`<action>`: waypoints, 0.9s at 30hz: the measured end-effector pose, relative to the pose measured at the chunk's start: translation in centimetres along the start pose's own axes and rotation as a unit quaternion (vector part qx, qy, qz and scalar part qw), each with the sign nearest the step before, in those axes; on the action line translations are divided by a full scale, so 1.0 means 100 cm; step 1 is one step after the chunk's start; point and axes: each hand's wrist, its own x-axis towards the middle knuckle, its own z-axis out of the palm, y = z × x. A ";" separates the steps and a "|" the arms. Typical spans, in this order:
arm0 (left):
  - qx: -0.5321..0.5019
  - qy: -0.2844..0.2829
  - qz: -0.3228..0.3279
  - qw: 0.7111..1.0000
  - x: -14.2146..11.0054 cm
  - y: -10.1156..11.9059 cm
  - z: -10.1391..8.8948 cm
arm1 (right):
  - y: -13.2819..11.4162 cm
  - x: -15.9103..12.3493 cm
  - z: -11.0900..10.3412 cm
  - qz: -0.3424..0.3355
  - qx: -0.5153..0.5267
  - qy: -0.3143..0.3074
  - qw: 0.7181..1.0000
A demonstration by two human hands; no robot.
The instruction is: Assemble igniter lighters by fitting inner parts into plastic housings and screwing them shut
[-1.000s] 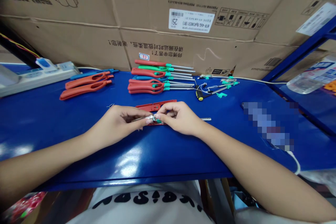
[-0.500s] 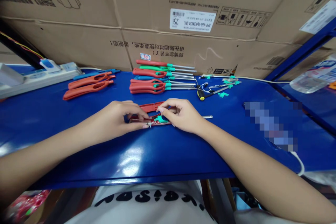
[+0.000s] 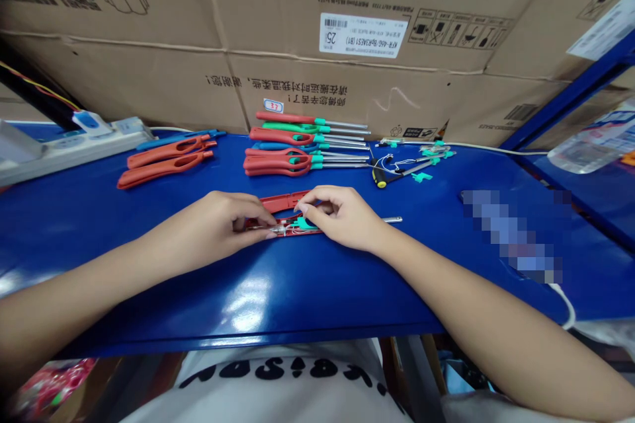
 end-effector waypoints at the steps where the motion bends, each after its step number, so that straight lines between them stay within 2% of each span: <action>1: -0.003 0.000 0.002 1.000 0.000 0.000 0.000 | 0.000 0.000 0.000 0.001 -0.001 -0.001 1.000; 19: -0.001 -0.001 0.026 1.000 -0.003 0.001 0.005 | 0.002 0.001 -0.001 -0.034 -0.035 -0.010 0.999; 23: -0.009 -0.003 0.033 0.999 -0.003 -0.002 0.005 | 0.001 -0.002 -0.003 -0.119 -0.094 -0.033 0.988; 27: -0.004 -0.008 0.035 0.999 -0.001 -0.003 0.006 | -0.003 -0.008 -0.007 -0.199 -0.189 -0.086 0.958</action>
